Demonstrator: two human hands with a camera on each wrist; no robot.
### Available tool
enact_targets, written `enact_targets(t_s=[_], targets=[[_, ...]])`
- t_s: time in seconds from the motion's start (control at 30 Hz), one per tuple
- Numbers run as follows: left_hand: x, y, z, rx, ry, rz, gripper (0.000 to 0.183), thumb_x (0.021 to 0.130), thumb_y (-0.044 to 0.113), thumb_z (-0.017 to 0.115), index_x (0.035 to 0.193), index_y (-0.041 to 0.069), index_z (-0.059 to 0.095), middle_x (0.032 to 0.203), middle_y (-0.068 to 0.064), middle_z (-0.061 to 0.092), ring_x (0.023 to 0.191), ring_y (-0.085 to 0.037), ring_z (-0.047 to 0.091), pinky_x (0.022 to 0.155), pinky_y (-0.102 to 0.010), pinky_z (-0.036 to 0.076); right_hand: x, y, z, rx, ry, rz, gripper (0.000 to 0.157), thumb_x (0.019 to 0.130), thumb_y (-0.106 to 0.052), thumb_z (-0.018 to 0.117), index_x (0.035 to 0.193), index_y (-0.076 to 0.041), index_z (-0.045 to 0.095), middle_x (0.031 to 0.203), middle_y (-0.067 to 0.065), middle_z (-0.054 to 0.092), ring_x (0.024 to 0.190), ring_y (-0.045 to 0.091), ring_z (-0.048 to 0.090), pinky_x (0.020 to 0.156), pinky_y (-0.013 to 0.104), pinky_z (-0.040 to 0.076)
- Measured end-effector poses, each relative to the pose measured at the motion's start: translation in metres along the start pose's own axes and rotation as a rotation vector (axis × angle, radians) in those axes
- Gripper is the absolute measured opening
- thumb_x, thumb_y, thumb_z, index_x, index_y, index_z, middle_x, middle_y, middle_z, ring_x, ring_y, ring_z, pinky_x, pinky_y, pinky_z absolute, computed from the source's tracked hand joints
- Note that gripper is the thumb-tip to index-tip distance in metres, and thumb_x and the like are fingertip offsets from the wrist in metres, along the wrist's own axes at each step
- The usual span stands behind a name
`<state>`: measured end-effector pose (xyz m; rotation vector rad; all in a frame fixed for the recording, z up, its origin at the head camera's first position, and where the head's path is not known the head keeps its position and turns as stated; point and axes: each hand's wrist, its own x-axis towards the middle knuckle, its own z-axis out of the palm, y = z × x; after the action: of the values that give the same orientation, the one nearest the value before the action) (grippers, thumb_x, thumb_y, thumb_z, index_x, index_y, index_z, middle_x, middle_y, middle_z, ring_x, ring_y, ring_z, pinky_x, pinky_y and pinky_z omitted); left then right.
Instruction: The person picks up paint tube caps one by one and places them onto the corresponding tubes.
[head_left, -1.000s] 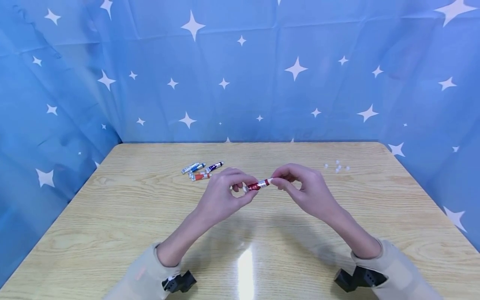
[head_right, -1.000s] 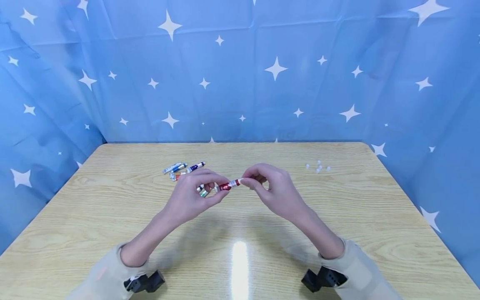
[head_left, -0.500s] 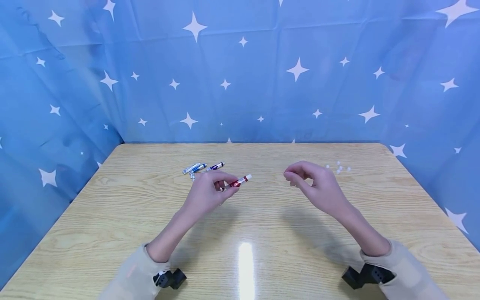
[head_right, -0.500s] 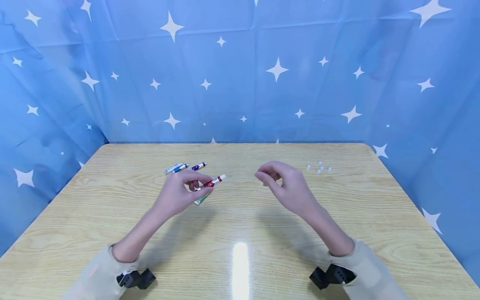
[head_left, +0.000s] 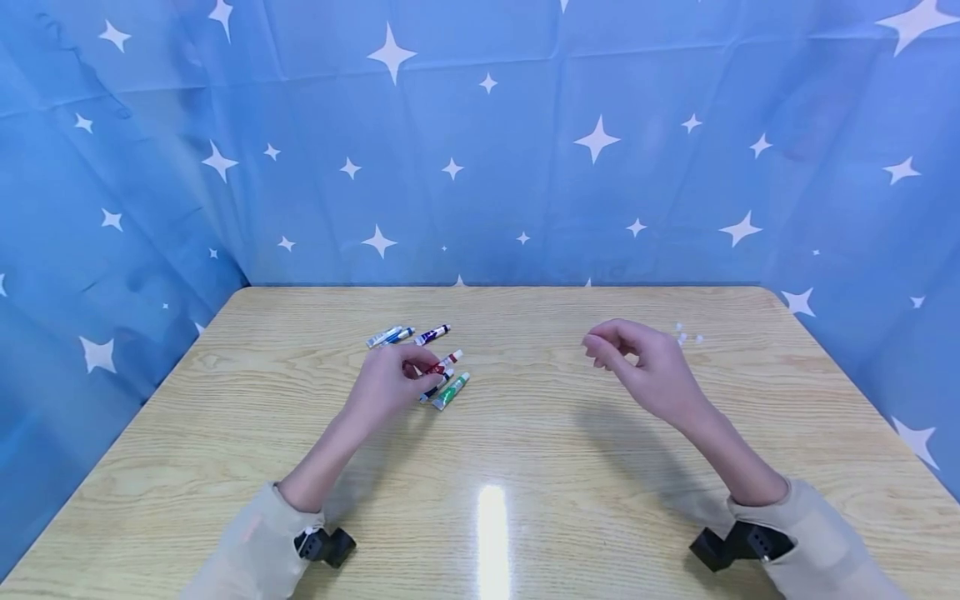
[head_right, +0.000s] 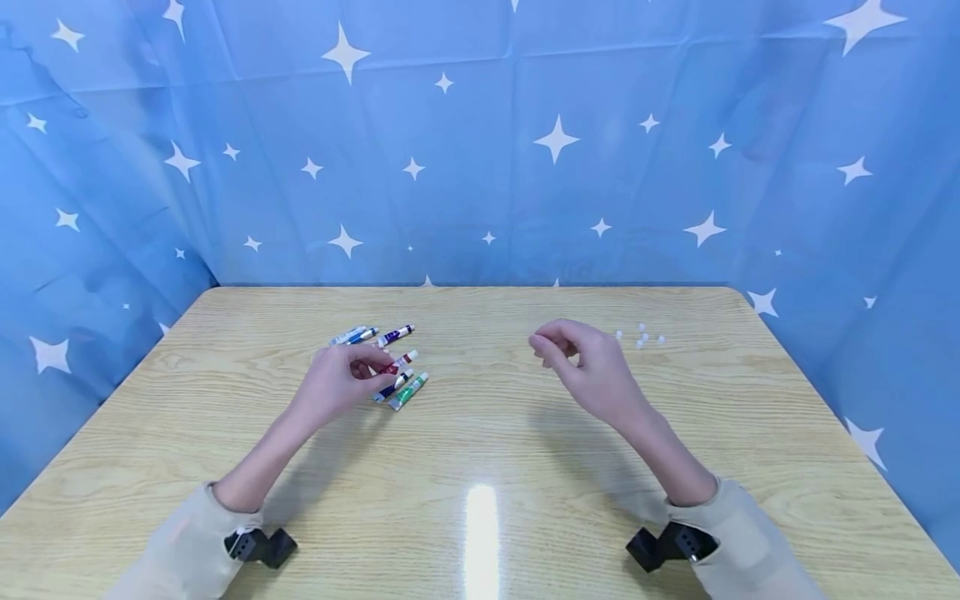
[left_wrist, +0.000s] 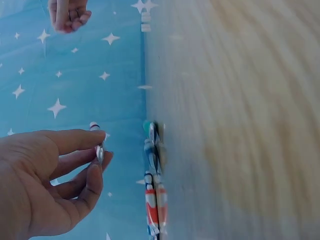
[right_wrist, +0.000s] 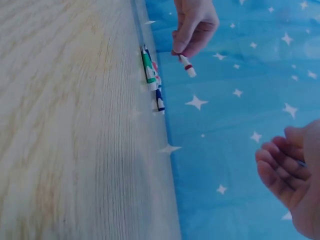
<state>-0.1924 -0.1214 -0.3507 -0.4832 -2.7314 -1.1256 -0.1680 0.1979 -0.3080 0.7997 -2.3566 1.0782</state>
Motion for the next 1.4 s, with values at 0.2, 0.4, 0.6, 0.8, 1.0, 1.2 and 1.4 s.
enact_targets(t_s=[0.2,0.4,0.6,0.8,1.0,1.2,1.4], targets=[[0.002,-0.009,-0.002,0.031,-0.04,-0.047,0.008,0.076,0.013,0.074,0.083,0.011,0.071,0.073,0.004,0.065,0.066,-0.01,0.059,0.058,-0.027,0.047,-0.002,-0.006,-0.005,-0.018,-0.003,0.017,0.013,0.087,0.001,0.058,0.09,-0.011,0.063,0.072,-0.003,0.06,0.062,0.006,0.056,0.047,0.02,0.041],[0.005,-0.017,-0.005,0.074,-0.109,-0.098,0.009,0.074,0.012,0.075,0.082,0.01,0.071,0.073,0.003,0.063,0.065,-0.01,0.057,0.055,-0.027,0.045,-0.007,0.0,-0.011,-0.036,0.009,0.013,0.014,0.087,0.002,0.057,0.089,-0.01,0.063,0.071,-0.003,0.06,0.061,0.005,0.056,0.048,0.02,0.042],[0.006,-0.027,-0.006,0.052,-0.169,-0.11,0.013,0.069,0.008,0.078,0.079,0.007,0.071,0.071,0.002,0.063,0.064,-0.011,0.057,0.057,-0.026,0.045,-0.007,0.005,-0.014,-0.039,0.018,0.018,0.013,0.087,0.002,0.057,0.088,-0.009,0.063,0.071,-0.003,0.061,0.061,0.005,0.056,0.048,0.021,0.043],[0.007,-0.032,-0.006,0.045,-0.21,-0.148,0.014,0.07,0.011,0.078,0.081,0.008,0.07,0.069,0.002,0.063,0.061,-0.011,0.055,0.056,-0.028,0.045,-0.008,0.01,-0.017,-0.054,0.021,0.041,0.013,0.088,0.001,0.057,0.087,-0.01,0.064,0.071,-0.003,0.061,0.06,0.004,0.056,0.048,0.021,0.044],[0.009,-0.033,-0.01,0.061,-0.238,-0.183,0.017,0.071,0.016,0.078,0.084,0.009,0.07,0.072,0.002,0.063,0.062,-0.012,0.055,0.058,-0.029,0.045,-0.009,0.017,-0.021,-0.073,0.03,0.065,0.012,0.089,-0.001,0.056,0.088,-0.01,0.064,0.071,-0.003,0.061,0.061,0.004,0.056,0.048,0.021,0.043],[0.009,-0.033,-0.015,0.078,-0.238,-0.182,0.023,0.07,0.019,0.079,0.089,0.008,0.071,0.076,0.001,0.064,0.066,-0.012,0.057,0.059,-0.029,0.045,-0.008,0.022,-0.025,-0.071,0.022,0.076,0.011,0.089,-0.002,0.056,0.09,-0.009,0.064,0.072,-0.002,0.061,0.061,0.005,0.055,0.049,0.02,0.043],[0.009,-0.036,-0.017,0.079,-0.201,-0.161,0.03,0.072,0.021,0.077,0.097,0.006,0.069,0.08,0.0,0.064,0.071,-0.014,0.058,0.06,-0.028,0.047,-0.008,0.03,-0.029,-0.066,0.012,0.085,0.01,0.089,-0.002,0.057,0.094,-0.008,0.063,0.074,-0.001,0.061,0.061,0.006,0.055,0.049,0.021,0.043]])
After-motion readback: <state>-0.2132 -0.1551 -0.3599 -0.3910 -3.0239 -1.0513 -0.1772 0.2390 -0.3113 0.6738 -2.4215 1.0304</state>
